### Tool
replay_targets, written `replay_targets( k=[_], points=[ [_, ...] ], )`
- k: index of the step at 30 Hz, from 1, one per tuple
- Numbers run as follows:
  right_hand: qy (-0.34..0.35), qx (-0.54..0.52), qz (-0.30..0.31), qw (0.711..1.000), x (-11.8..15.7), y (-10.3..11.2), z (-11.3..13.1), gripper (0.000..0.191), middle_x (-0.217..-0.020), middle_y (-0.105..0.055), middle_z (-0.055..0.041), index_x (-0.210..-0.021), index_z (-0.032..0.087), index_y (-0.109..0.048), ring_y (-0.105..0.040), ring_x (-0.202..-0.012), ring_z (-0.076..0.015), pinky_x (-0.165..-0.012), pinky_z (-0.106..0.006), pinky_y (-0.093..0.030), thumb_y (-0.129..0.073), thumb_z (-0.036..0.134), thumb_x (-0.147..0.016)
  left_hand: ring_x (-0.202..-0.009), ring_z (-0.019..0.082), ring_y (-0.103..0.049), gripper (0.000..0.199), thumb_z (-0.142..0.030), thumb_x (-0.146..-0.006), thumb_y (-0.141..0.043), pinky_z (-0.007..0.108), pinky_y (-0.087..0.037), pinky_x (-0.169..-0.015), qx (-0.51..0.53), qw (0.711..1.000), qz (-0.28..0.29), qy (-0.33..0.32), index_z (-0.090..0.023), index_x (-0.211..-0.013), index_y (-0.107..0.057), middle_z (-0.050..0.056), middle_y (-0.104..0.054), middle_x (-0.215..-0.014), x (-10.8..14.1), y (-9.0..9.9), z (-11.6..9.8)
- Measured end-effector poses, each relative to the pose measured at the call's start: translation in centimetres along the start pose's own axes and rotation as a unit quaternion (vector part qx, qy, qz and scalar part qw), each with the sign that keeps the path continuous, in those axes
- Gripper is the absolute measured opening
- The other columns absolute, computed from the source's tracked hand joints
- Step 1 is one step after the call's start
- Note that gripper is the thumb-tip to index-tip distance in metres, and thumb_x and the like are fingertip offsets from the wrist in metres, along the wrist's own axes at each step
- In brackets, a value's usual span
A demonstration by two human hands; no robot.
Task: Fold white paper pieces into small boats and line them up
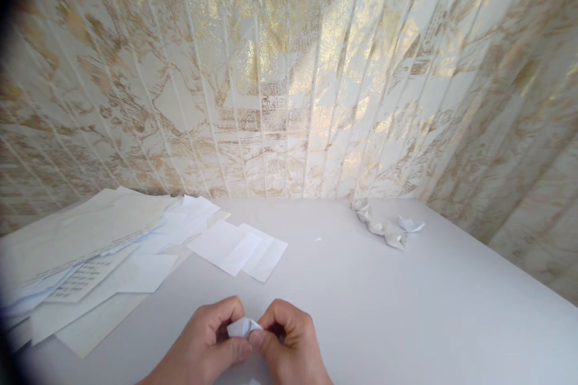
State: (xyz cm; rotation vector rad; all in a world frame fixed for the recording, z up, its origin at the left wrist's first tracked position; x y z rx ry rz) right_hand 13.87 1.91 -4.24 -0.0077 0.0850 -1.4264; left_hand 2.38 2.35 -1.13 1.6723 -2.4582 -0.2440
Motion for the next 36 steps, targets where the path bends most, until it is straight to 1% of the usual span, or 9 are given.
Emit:
replay_targets(
  k=[4, 7, 9, 12, 15, 17, 21, 28, 36],
  points=[
    [0.080, 0.144, -0.042, 0.985, -0.1, 0.4, 2.8, 0.027, -0.054, -0.048, 0.0023, -0.058, 0.017, -0.058, -0.041, -0.053, -0.0116, -0.051, -0.023, -0.031, -0.061, 0.038, -0.073, -0.050, 0.010, -0.034, 0.023, -0.038, -0.070, -0.058, 0.021, -0.026, -0.046, 0.014, 0.998, -0.022, -0.049, -0.017, -0.064, -0.050, -0.005, -0.038, -0.054, -0.2, 0.4, -0.7],
    [0.121, 0.185, -0.035, 0.975, -0.1, 0.1, 4.0, 0.022, -0.060, -0.052, 0.0003, -0.062, 0.017, -0.060, -0.046, -0.057, -0.0127, -0.054, -0.023, -0.035, -0.057, 0.033, -0.076, -0.053, 0.012, -0.040, 0.017, -0.033, -0.071, -0.057, 0.021, -0.031, -0.050, -0.039, 0.996, -0.054, -0.067, -0.016, -0.066, -0.057, -0.002, -0.045, -0.056, -0.1, 1.0, -1.3],
    [0.111, 0.174, -0.025, 0.978, -0.1, 0.1, 3.9, 0.022, -0.061, -0.052, 0.0000, -0.067, 0.017, -0.059, -0.046, -0.057, -0.0127, -0.054, -0.023, -0.035, -0.056, 0.036, -0.078, -0.055, 0.013, -0.044, 0.015, -0.028, -0.071, -0.056, 0.021, -0.034, -0.052, -0.080, 0.993, -0.059, -0.068, -0.016, -0.065, -0.059, -0.001, -0.049, -0.056, -0.1, 1.2, -1.7],
    [0.063, 0.142, 0.011, 0.988, -0.2, -0.2, 2.9, 0.025, -0.061, -0.050, 0.0007, -0.073, 0.016, -0.056, -0.045, -0.056, -0.0126, -0.052, -0.024, -0.036, -0.056, 0.040, -0.077, -0.055, 0.014, -0.047, 0.013, -0.025, -0.070, -0.057, 0.021, -0.036, -0.052, -0.112, 0.990, -0.059, -0.068, -0.016, -0.063, -0.061, 0.000, -0.054, -0.056, 0.0, 1.0, -2.0],
    [0.043, 0.134, 0.005, 0.990, -0.2, -0.2, 2.6, 0.020, -0.061, -0.051, 0.0005, -0.071, 0.016, -0.054, -0.047, -0.058, -0.0137, -0.053, -0.024, -0.037, -0.059, 0.035, -0.073, -0.054, 0.015, -0.050, 0.012, -0.025, -0.070, -0.059, 0.022, -0.037, -0.053, -0.117, 0.986, -0.072, -0.097, -0.016, -0.063, -0.064, 0.001, -0.059, -0.057, 0.2, 0.8, -2.4],
    [0.044, 0.147, -0.017, 0.988, -0.1, -0.1, 2.9, 0.014, -0.060, -0.053, 0.0004, -0.068, 0.017, -0.053, -0.048, -0.058, -0.0138, -0.054, -0.024, -0.038, -0.059, 0.028, -0.071, -0.055, 0.015, -0.052, 0.012, -0.024, -0.071, -0.058, 0.023, -0.039, -0.055, -0.101, 0.986, -0.075, -0.113, -0.017, -0.064, -0.065, 0.002, -0.062, -0.059, 0.3, 0.6, -2.3],
    [0.070, 0.180, -0.031, 0.981, 0.2, -0.4, 4.0, 0.004, -0.060, -0.054, 0.0004, -0.067, 0.017, -0.053, -0.049, -0.057, -0.0135, -0.054, -0.024, -0.039, -0.056, 0.019, -0.068, -0.056, 0.016, -0.053, 0.011, -0.025, -0.070, -0.060, 0.023, -0.042, -0.057, -0.054, 0.989, -0.071, -0.114, -0.018, -0.064, -0.065, 0.003, -0.062, -0.060, 0.4, 0.4, -1.9],
    [0.084, 0.200, -0.042, 0.975, 0.2, -0.3, 4.1, 0.002, -0.062, -0.054, -0.0001, -0.068, 0.018, -0.051, -0.050, -0.059, -0.0146, -0.058, -0.026, -0.041, -0.050, 0.020, -0.067, -0.062, 0.015, -0.058, 0.008, -0.023, -0.070, -0.057, 0.022, -0.047, -0.062, -0.042, 0.988, -0.057, -0.136, -0.018, -0.071, -0.063, 0.003, -0.066, -0.070, 0.4, 0.4, -2.2],
    [0.081, 0.169, -0.047, 0.981, 0.1, -0.5, 4.2, 0.004, -0.063, -0.052, -0.0001, -0.069, 0.018, -0.051, -0.049, -0.060, -0.0149, -0.058, -0.026, -0.041, -0.049, 0.020, -0.067, -0.070, 0.017, -0.062, 0.003, -0.020, -0.069, -0.057, 0.023, -0.049, -0.066, -0.009, 0.988, -0.070, -0.134, -0.019, -0.071, -0.058, 0.005, -0.067, -0.085, 0.3, 0.5, -1.9]
  ],
)
Point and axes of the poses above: each hand's wrist, its own x-axis away from the middle knuckle, its own y-axis out of the back of the hand, z = x × y, the point moved 7 cm from there along -x, towards the middle knuckle
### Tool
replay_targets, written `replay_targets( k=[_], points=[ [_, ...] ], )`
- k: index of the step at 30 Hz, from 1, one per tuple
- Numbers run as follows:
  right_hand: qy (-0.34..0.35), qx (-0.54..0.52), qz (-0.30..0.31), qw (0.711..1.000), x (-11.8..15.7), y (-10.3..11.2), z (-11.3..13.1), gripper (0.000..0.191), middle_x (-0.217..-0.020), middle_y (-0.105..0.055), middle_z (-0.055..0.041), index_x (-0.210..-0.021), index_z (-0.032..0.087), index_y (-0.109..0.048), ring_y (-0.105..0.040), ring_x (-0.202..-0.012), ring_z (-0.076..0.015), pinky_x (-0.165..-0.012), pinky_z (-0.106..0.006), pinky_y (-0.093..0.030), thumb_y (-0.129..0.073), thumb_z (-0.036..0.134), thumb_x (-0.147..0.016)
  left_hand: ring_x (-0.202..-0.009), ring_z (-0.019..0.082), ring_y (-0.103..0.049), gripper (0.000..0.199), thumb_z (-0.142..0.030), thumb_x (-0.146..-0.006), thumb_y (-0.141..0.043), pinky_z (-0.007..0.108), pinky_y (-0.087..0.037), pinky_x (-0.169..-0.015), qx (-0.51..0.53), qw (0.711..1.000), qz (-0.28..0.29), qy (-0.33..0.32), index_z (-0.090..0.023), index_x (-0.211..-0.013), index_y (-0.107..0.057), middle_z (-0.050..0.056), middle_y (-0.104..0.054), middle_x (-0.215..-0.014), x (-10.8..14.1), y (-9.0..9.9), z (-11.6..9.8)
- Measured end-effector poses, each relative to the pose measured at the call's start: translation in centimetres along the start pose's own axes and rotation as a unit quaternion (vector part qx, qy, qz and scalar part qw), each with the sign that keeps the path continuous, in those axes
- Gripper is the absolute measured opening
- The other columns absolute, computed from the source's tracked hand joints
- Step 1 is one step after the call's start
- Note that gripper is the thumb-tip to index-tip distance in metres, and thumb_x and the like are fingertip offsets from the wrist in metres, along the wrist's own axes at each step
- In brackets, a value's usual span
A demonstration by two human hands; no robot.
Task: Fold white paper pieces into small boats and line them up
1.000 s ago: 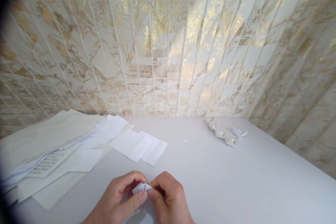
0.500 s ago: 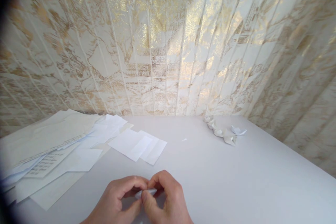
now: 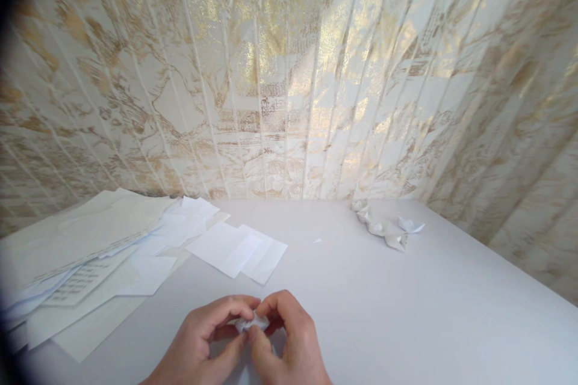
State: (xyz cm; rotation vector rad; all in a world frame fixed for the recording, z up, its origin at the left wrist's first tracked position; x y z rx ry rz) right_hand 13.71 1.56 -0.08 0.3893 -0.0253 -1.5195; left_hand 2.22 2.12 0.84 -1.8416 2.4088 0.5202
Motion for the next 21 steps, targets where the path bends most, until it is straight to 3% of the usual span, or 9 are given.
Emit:
replay_targets(
  k=[6, 14, 21],
  points=[
    [-0.009, -0.011, -0.008, 1.000, 0.1, 0.2, 0.4, 0.004, -0.063, -0.053, 0.0002, -0.069, 0.018, -0.050, -0.049, -0.060, -0.0145, -0.059, -0.026, -0.041, -0.048, 0.019, -0.066, -0.072, 0.019, -0.062, 0.012, -0.026, -0.070, -0.059, 0.024, -0.050, -0.068, 0.027, 0.999, 0.002, 0.037, -0.018, -0.079, -0.058, 0.006, -0.067, -0.082, 0.1, -0.2, 0.4],
    [-0.001, -0.001, -0.004, 1.000, 0.0, 0.1, -0.3, 0.006, -0.066, -0.054, -0.0005, -0.072, 0.018, -0.051, -0.052, -0.062, -0.0152, -0.060, -0.027, -0.044, -0.047, 0.018, -0.067, -0.088, 0.024, -0.062, 0.021, -0.025, -0.073, -0.057, 0.031, -0.051, -0.073, 0.088, 0.995, -0.009, 0.048, -0.018, -0.092, -0.054, 0.012, -0.062, -0.105, 0.3, -0.2, 0.8],
    [0.019, -0.011, -0.001, 1.000, 0.0, 0.1, -0.4, 0.003, -0.067, -0.055, -0.0014, -0.072, 0.017, -0.051, -0.053, -0.061, -0.0145, -0.059, -0.026, -0.044, -0.049, 0.017, -0.069, -0.080, 0.022, -0.064, 0.021, -0.028, -0.075, -0.056, 0.029, -0.050, -0.068, 0.116, 0.991, 0.006, 0.068, -0.020, -0.093, -0.051, 0.011, -0.062, -0.105, 0.2, -0.2, 1.1]
  ],
)
Point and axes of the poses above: each hand's wrist, its own x-axis away from the middle knuckle, its own y-axis out of the back of the hand, z = x × y, the point moved 7 cm from there along -x, towards the middle knuckle
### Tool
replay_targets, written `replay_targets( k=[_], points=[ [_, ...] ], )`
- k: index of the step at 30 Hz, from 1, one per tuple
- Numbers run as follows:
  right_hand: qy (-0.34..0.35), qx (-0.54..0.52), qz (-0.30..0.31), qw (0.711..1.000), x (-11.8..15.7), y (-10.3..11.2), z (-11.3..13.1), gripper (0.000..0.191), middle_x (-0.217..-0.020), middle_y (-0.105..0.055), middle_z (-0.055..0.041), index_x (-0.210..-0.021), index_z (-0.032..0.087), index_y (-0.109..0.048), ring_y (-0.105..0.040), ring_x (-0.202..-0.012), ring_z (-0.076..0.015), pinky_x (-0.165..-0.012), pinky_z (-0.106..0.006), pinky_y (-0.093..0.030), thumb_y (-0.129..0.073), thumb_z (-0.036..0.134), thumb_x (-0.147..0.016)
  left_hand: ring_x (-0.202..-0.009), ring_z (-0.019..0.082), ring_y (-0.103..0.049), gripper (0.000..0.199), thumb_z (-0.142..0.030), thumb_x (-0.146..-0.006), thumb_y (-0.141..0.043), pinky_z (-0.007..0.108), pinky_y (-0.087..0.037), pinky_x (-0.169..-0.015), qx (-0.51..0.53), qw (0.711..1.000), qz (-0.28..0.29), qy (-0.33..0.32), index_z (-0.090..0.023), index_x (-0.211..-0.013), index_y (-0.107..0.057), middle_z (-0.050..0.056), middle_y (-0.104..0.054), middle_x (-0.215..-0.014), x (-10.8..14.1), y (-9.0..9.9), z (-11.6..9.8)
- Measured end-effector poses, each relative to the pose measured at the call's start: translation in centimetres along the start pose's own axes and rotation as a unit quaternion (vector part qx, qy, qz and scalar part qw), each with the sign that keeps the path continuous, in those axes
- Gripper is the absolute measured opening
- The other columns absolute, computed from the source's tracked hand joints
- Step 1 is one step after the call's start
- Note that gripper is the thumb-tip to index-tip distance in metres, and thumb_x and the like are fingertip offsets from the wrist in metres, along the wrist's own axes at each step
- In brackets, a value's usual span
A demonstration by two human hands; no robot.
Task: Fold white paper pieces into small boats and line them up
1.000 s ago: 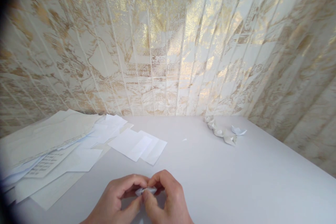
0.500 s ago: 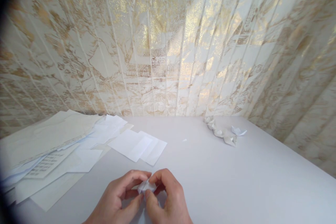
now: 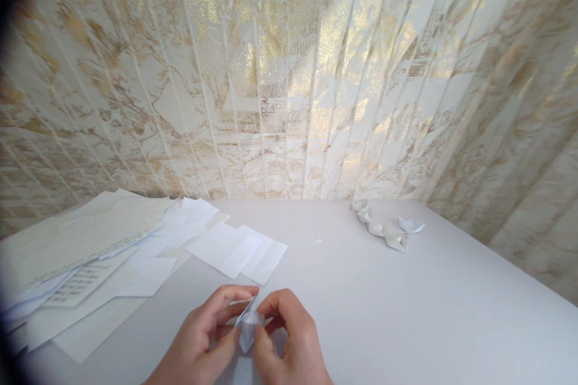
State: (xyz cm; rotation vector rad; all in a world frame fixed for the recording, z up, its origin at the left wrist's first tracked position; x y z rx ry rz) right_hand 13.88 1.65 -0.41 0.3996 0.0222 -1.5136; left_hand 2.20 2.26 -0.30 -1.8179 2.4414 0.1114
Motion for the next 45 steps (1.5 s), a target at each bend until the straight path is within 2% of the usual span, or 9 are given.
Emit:
replay_targets(
  k=[5, 9, 14, 17, 23, 27, 30, 37, 45],
  points=[
    [0.010, -0.013, 0.013, 1.000, 0.0, 0.0, 0.2, 0.004, -0.066, -0.055, -0.0013, -0.072, 0.017, -0.051, -0.053, -0.059, -0.0134, -0.057, -0.025, -0.044, -0.047, 0.016, -0.072, -0.075, 0.019, -0.062, 0.023, -0.027, -0.074, -0.055, 0.025, -0.045, -0.062, -0.002, 1.000, 0.005, 0.020, -0.019, -0.095, -0.050, 0.009, -0.065, -0.098, -0.1, 0.2, 0.3],
    [0.030, 0.001, 0.015, 0.999, 0.0, 0.0, 0.4, 0.006, -0.067, -0.054, -0.0006, -0.074, 0.017, -0.051, -0.053, -0.059, -0.0127, -0.055, -0.023, -0.044, -0.047, 0.013, -0.072, -0.075, 0.020, -0.062, 0.027, -0.024, -0.073, -0.054, 0.026, -0.044, -0.062, 0.011, 0.997, 0.014, 0.075, -0.018, -0.099, -0.048, 0.006, -0.067, -0.085, -0.3, 0.3, 0.9],
    [0.119, 0.043, 0.011, 0.992, 0.1, 0.0, 1.3, 0.016, -0.073, -0.055, -0.0012, -0.076, 0.018, -0.053, -0.054, -0.066, -0.0128, -0.059, -0.022, -0.045, -0.047, 0.006, -0.068, -0.089, 0.021, -0.058, 0.029, -0.010, -0.064, -0.051, 0.028, -0.043, -0.075, 0.028, 0.997, 0.017, 0.076, -0.017, -0.092, -0.054, 0.005, -0.064, -0.092, -0.8, 0.3, 0.7],
    [0.146, 0.061, 0.015, 0.987, 0.1, 0.1, 1.8, 0.021, -0.076, -0.054, -0.0019, -0.077, 0.018, -0.054, -0.054, -0.069, -0.0131, -0.060, -0.022, -0.045, -0.044, 0.003, -0.066, -0.086, 0.020, -0.058, 0.027, -0.012, -0.064, -0.053, 0.029, -0.042, -0.075, 0.041, 0.996, 0.028, 0.071, -0.017, -0.091, -0.054, 0.004, -0.064, -0.089, -0.9, 0.0, 0.6],
    [0.110, 0.071, 0.060, 0.990, -0.2, 0.3, 2.1, 0.022, -0.079, -0.054, -0.0033, -0.078, 0.018, -0.056, -0.055, -0.071, -0.0138, -0.061, -0.022, -0.046, -0.042, 0.002, -0.070, -0.068, 0.015, -0.053, 0.016, -0.023, -0.071, -0.056, 0.024, -0.039, -0.062, -0.024, 0.996, 0.039, 0.075, -0.016, -0.085, -0.058, 0.002, -0.061, -0.074, -0.6, 0.1, 0.5],
    [0.096, 0.064, 0.055, 0.992, -0.3, 0.5, 2.2, 0.020, -0.073, -0.052, -0.0013, -0.074, 0.018, -0.052, -0.054, -0.067, -0.0131, -0.057, -0.021, -0.044, -0.043, 0.001, -0.068, -0.056, 0.011, -0.044, 0.011, -0.027, -0.071, -0.057, 0.021, -0.034, -0.053, -0.032, 0.997, 0.024, 0.071, -0.017, -0.072, -0.054, -0.004, -0.049, -0.059, -0.7, 0.4, 0.6],
    [0.093, 0.049, 0.050, 0.993, -0.3, 0.3, 2.0, 0.021, -0.073, -0.051, -0.0006, -0.073, 0.018, -0.050, -0.054, -0.067, -0.0129, -0.059, -0.022, -0.045, -0.044, 0.001, -0.064, -0.053, 0.010, -0.041, 0.010, -0.026, -0.070, -0.057, 0.021, -0.032, -0.050, -0.039, 0.996, 0.011, 0.075, -0.017, -0.072, -0.053, -0.005, -0.046, -0.056, -0.7, 0.6, 0.9],
    [0.103, 0.041, 0.010, 0.994, -0.2, 0.0, 1.1, 0.021, -0.073, -0.051, -0.0004, -0.073, 0.020, -0.048, -0.051, -0.066, -0.0130, -0.058, -0.022, -0.043, -0.045, 0.003, -0.059, -0.060, 0.013, -0.050, 0.009, -0.025, -0.070, -0.058, 0.022, -0.038, -0.056, -0.040, 0.997, 0.002, 0.059, -0.017, -0.071, -0.053, -0.002, -0.053, -0.061, -0.6, 0.6, 0.7],
    [0.077, 0.044, 0.002, 0.996, -0.1, -0.1, 0.8, 0.019, -0.070, -0.049, 0.0010, -0.073, 0.020, -0.046, -0.049, -0.061, -0.0125, -0.054, -0.022, -0.042, -0.044, 0.006, -0.061, -0.069, 0.016, -0.058, 0.020, -0.023, -0.069, -0.058, 0.024, -0.043, -0.059, 0.015, 0.998, 0.008, 0.062, -0.017, -0.087, -0.051, 0.003, -0.062, -0.079, -0.7, 0.0, 0.5]
  ],
)
Point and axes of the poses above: each hand's wrist, its own x-axis away from the middle knuckle, its own y-axis out of the back of the hand, z = x × y, the point moved 7 cm from there along -x, towards the middle knuckle
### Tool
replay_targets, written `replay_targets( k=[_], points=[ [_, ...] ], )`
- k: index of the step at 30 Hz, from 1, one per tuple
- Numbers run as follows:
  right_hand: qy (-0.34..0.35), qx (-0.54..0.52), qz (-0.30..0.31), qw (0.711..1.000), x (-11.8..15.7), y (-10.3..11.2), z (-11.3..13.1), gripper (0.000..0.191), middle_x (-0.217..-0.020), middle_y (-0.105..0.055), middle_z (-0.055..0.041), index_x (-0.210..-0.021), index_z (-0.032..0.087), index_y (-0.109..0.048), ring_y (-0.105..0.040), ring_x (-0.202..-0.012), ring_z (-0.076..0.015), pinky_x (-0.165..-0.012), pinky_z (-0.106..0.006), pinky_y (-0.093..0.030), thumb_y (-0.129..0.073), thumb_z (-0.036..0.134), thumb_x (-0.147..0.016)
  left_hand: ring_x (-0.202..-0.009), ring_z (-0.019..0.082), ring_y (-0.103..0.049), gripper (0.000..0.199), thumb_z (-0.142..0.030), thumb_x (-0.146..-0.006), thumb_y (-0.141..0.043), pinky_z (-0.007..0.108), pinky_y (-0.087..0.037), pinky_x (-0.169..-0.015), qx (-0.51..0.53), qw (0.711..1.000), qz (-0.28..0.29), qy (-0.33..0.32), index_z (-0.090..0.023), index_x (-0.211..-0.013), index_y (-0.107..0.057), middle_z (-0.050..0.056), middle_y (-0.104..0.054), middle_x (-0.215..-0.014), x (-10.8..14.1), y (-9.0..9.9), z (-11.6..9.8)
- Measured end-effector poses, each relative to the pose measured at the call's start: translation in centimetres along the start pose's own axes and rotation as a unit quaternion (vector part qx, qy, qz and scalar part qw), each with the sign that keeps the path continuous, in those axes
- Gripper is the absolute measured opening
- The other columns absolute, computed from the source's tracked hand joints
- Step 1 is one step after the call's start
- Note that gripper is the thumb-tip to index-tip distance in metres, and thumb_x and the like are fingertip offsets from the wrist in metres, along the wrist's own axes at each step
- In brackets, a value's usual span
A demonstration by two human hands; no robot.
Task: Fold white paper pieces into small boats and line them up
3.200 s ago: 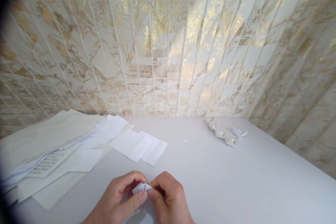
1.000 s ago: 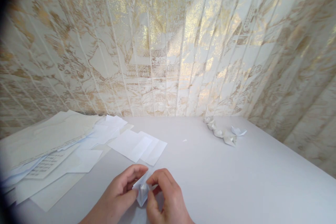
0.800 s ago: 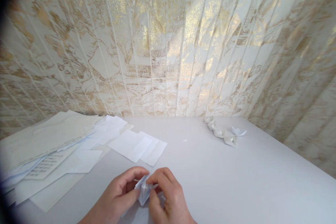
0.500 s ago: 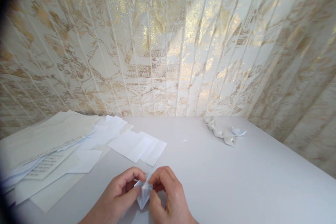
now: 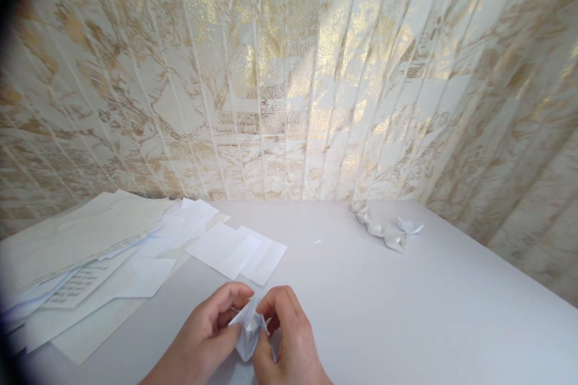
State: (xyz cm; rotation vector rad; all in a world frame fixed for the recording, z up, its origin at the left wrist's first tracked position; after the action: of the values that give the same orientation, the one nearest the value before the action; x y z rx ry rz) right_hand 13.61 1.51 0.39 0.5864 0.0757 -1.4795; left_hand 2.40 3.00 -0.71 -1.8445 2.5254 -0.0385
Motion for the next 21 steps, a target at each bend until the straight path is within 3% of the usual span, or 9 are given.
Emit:
replay_targets(
  k=[5, 8, 11, 14, 17, 21],
  points=[
    [-0.059, -0.024, 0.004, 0.998, 0.1, -0.5, -1.4, 0.011, -0.068, -0.052, 0.0004, -0.077, 0.019, -0.046, -0.052, -0.060, -0.0130, -0.055, -0.023, -0.043, -0.047, 0.013, -0.067, -0.079, 0.020, -0.060, 0.027, -0.016, -0.068, -0.053, 0.027, -0.046, -0.070, -0.025, 0.999, 0.007, 0.020, -0.014, -0.095, -0.058, 0.006, -0.066, -0.085, -0.2, -0.1, 0.1],
    [-0.098, -0.009, 0.021, 0.995, 0.1, -0.7, -1.9, 0.010, -0.057, -0.044, 0.0056, -0.079, 0.018, -0.048, -0.043, -0.049, -0.0100, -0.046, -0.020, -0.034, -0.048, 0.019, -0.070, -0.078, 0.019, -0.059, 0.026, -0.012, -0.067, -0.048, 0.026, -0.044, -0.073, -0.050, 0.999, 0.016, -0.006, -0.015, -0.088, -0.063, 0.003, -0.066, -0.082, -0.3, 0.0, -0.7],
    [-0.110, 0.022, 0.029, 0.993, 0.0, -0.5, -1.8, 0.006, -0.049, -0.035, 0.0094, -0.075, 0.018, -0.048, -0.033, -0.042, -0.0078, -0.042, -0.020, -0.025, -0.048, 0.023, -0.071, -0.067, 0.016, -0.054, 0.024, -0.011, -0.068, -0.046, 0.021, -0.041, -0.062, -0.124, 0.992, 0.024, -0.024, -0.016, -0.080, -0.066, 0.000, -0.062, -0.070, -0.4, 0.2, -1.1],
    [-0.101, 0.039, 0.020, 0.994, 0.0, -0.3, -1.7, 0.006, -0.048, -0.033, 0.0097, -0.070, 0.019, -0.047, -0.031, -0.042, -0.0075, -0.041, -0.020, -0.023, -0.047, 0.024, -0.072, -0.052, 0.011, -0.043, 0.022, -0.014, -0.071, -0.046, 0.019, -0.031, -0.049, -0.225, 0.974, 0.018, -0.026, -0.016, -0.077, -0.066, -0.004, -0.049, -0.053, -0.4, 0.6, -1.0],
    [-0.095, 0.049, 0.009, 0.994, 0.1, -0.2, -1.8, 0.004, -0.047, -0.032, 0.0098, -0.069, 0.019, -0.046, -0.030, -0.042, -0.0075, -0.041, -0.019, -0.023, -0.046, 0.022, -0.072, -0.045, 0.010, -0.034, 0.027, -0.016, -0.071, -0.045, 0.019, -0.024, -0.045, -0.266, 0.964, 0.014, -0.013, -0.017, -0.090, -0.065, -0.007, -0.037, -0.048, -0.4, 0.8, -0.4],
    [-0.099, 0.063, 0.004, 0.993, 0.2, -0.2, -1.9, 0.001, -0.047, -0.030, 0.0102, -0.068, 0.020, -0.045, -0.030, -0.041, -0.0079, -0.041, -0.019, -0.022, -0.045, 0.019, -0.068, -0.044, 0.011, -0.034, 0.039, -0.013, -0.067, -0.046, 0.020, -0.026, -0.045, -0.270, 0.963, -0.011, -0.010, -0.017, -0.101, -0.063, -0.009, -0.034, -0.047, -0.4, 0.9, 0.3]
  ],
)
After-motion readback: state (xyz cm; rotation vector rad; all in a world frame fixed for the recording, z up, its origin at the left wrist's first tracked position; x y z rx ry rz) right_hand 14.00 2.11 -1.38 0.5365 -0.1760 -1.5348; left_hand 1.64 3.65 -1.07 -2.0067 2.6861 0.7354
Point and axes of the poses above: each hand's wrist, its own x-axis away from the middle knuckle, its own y-axis out of the back of the hand, z = x × y, the point moved 7 cm from there along -x, towards the middle knuckle
